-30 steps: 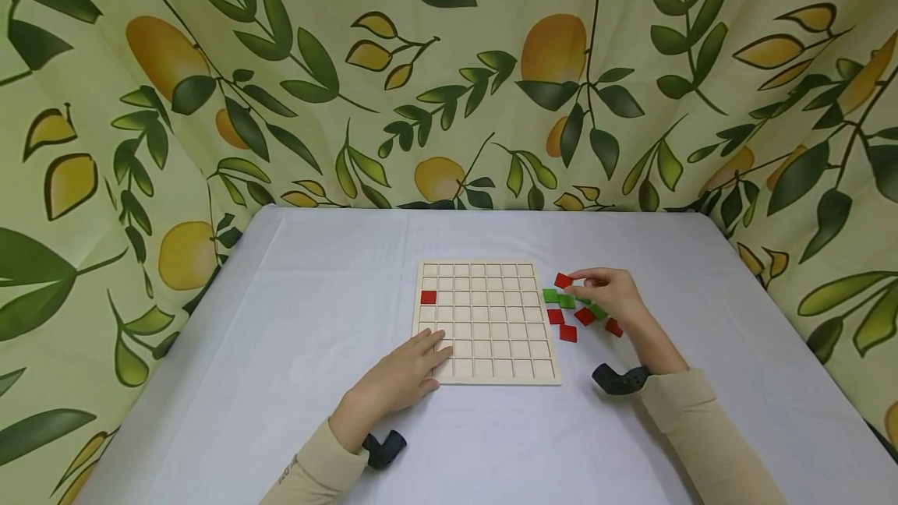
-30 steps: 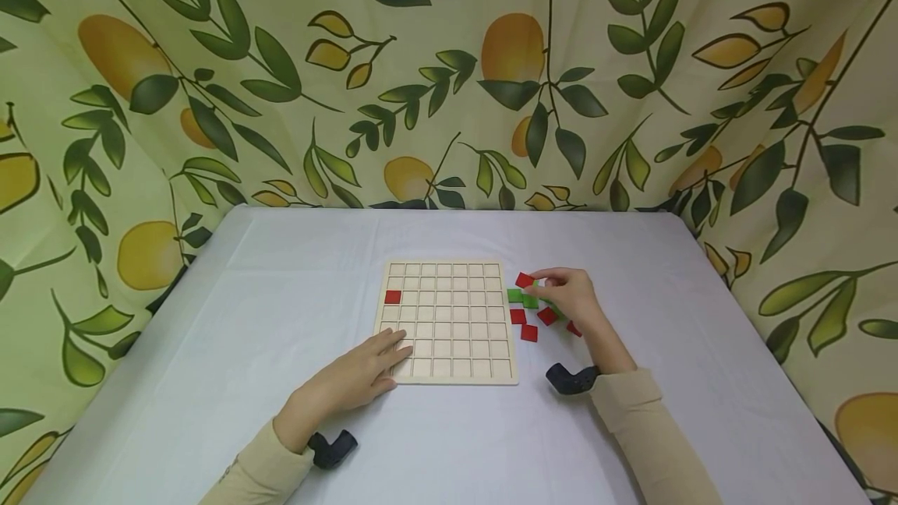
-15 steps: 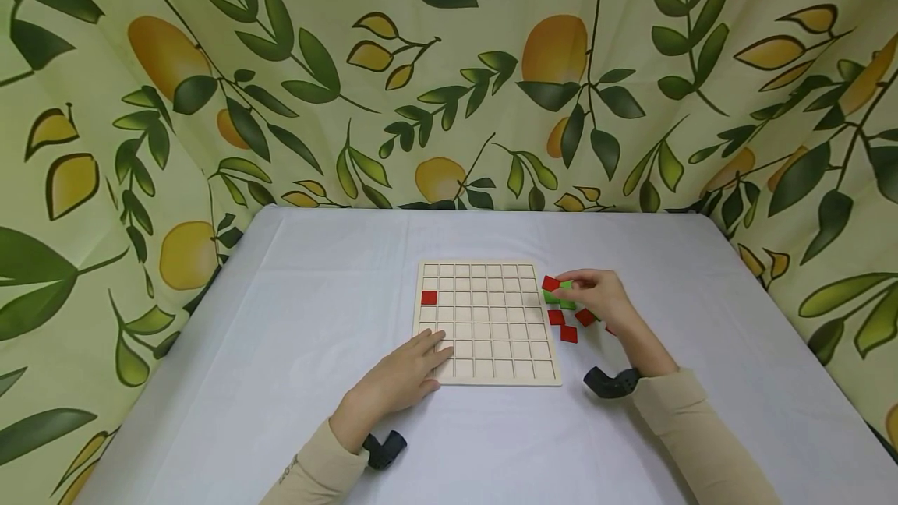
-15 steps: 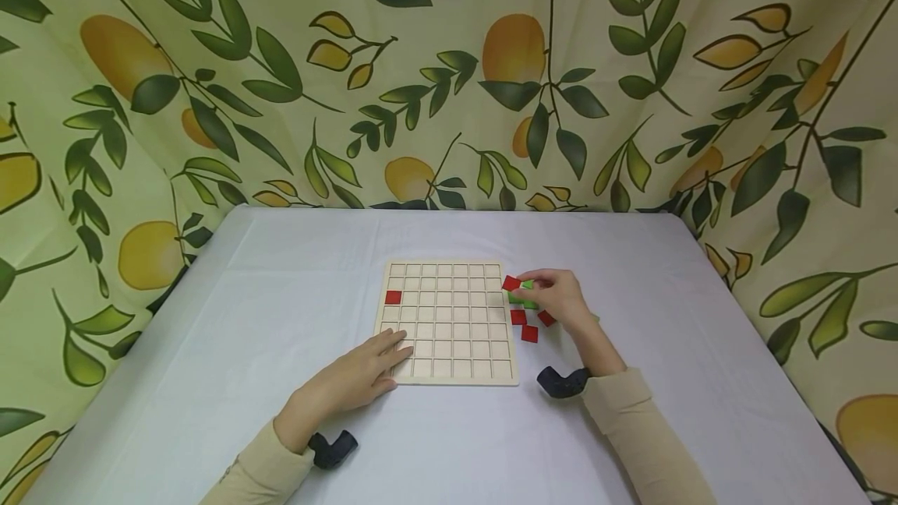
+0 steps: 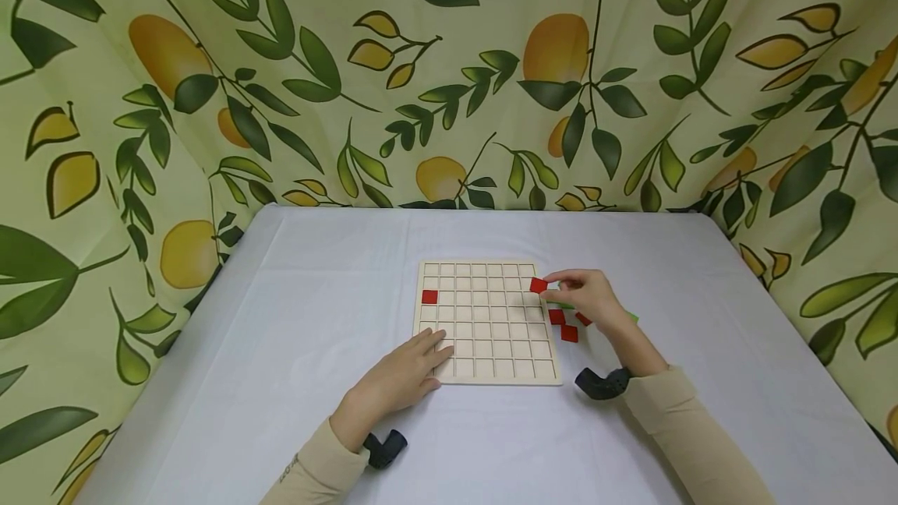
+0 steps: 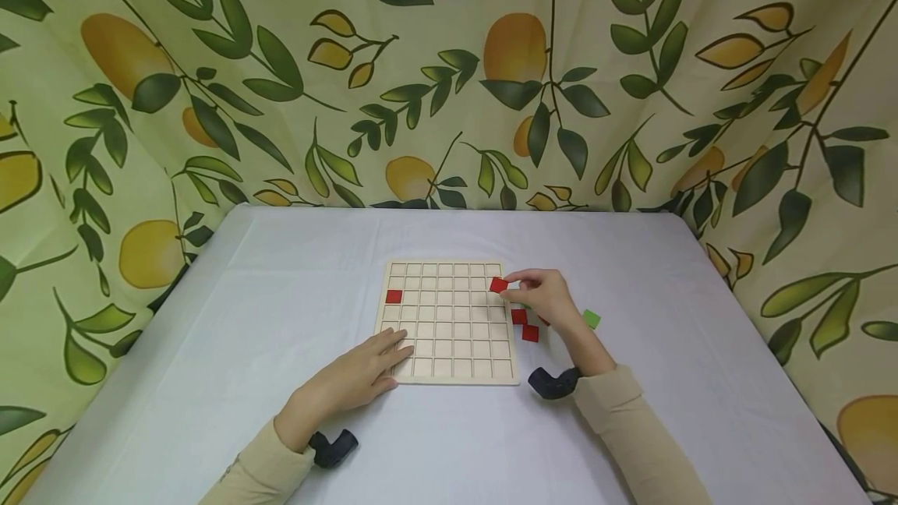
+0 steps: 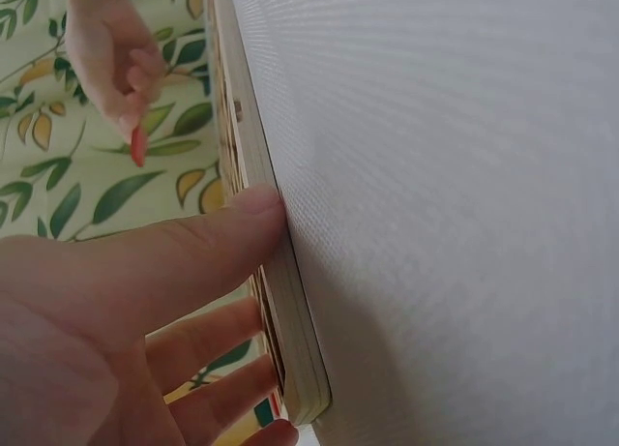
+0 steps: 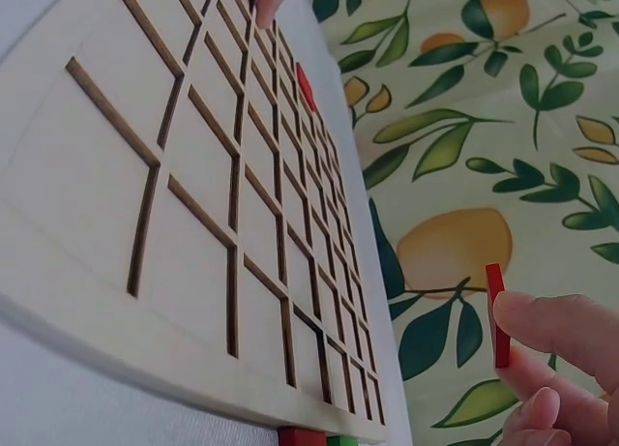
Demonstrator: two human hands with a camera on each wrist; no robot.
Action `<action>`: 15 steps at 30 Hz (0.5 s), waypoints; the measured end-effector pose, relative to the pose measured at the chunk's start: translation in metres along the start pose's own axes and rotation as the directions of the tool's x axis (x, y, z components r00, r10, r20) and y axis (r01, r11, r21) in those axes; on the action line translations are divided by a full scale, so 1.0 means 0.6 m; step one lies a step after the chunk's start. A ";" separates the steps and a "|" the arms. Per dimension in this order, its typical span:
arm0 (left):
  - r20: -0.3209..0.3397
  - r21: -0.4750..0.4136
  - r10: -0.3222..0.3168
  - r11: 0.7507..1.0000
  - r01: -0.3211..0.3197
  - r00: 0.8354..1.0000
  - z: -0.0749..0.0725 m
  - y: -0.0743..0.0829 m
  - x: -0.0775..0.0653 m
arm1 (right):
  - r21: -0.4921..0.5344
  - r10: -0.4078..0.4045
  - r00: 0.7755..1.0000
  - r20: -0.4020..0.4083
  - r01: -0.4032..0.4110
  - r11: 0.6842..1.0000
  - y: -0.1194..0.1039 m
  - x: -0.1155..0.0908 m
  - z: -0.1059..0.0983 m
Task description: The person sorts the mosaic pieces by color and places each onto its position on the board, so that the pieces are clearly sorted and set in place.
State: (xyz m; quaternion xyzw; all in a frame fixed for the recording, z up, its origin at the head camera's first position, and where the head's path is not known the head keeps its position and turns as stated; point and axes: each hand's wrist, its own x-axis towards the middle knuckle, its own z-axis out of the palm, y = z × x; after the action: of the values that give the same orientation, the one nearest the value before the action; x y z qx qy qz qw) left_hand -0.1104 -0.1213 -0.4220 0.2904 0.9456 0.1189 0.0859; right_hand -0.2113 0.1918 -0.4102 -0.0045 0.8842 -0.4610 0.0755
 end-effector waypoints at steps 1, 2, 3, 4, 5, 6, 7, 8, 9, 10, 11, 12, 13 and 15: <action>-0.001 -0.003 0.000 1.000 0.000 1.000 -0.001 0.000 0.000 | 0.005 0.001 1.000 0.003 -0.001 1.000 -0.001 0.000 0.001; 0.000 -0.002 0.000 1.000 0.000 1.000 -0.001 0.001 0.000 | 0.009 -0.004 1.000 0.008 0.004 1.000 -0.002 0.000 0.002; -0.001 -0.006 0.000 1.000 0.000 1.000 -0.001 0.001 0.000 | 0.012 -0.013 1.000 0.012 0.013 1.000 -0.002 0.000 0.003; -0.001 -0.010 0.000 1.000 0.000 1.000 -0.001 0.001 -0.001 | 0.014 -0.023 1.000 0.016 0.023 1.000 -0.003 0.000 0.004; -0.002 -0.006 0.001 1.000 -0.001 1.000 -0.002 0.001 -0.001 | 0.021 -0.028 0.999 0.017 0.028 0.999 -0.003 0.000 0.006; -0.002 -0.006 0.000 1.000 0.000 1.000 -0.002 0.002 -0.001 | 0.031 -0.030 0.999 0.017 0.029 0.999 -0.005 0.000 0.007; -0.002 -0.006 0.000 1.000 0.000 1.000 -0.003 0.002 -0.001 | 0.033 -0.034 0.999 0.018 0.033 0.999 -0.005 0.001 0.008; -0.002 -0.009 0.001 1.000 -0.001 1.000 -0.003 0.002 -0.001 | 0.039 -0.041 0.999 0.021 0.040 0.998 -0.006 0.001 0.010; -0.002 -0.011 0.001 1.000 -0.001 1.000 -0.003 0.002 -0.002 | 0.043 -0.045 0.999 0.024 0.044 0.998 -0.006 0.001 0.012; -0.002 -0.012 0.002 1.000 -0.002 1.000 -0.003 0.002 -0.002 | 0.050 -0.047 0.999 0.027 0.046 0.998 -0.006 0.002 0.013; -0.001 -0.012 0.003 1.000 -0.003 1.000 -0.004 0.003 -0.002 | 0.056 -0.049 0.998 0.028 0.047 0.997 -0.007 0.003 0.015; -0.001 -0.016 0.003 1.000 -0.003 1.000 -0.004 0.003 -0.002 | 0.059 -0.049 0.998 0.030 0.047 0.997 -0.007 0.003 0.017; 0.000 -0.016 0.004 1.000 -0.004 1.000 -0.004 0.002 -0.002 | 0.061 -0.049 0.998 0.033 0.047 0.997 -0.008 0.004 0.019; 0.001 -0.013 0.003 1.000 -0.003 1.000 -0.004 0.003 -0.002 | 0.068 -0.052 0.998 0.040 0.049 0.996 -0.010 0.005 0.023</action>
State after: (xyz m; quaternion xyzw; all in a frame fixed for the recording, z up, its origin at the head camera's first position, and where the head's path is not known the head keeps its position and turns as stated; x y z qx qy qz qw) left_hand -0.1089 -0.1213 -0.4190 0.2913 0.9443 0.1253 0.0881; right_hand -0.2126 0.1768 -0.4136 -0.0339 0.8661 -0.4919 0.0821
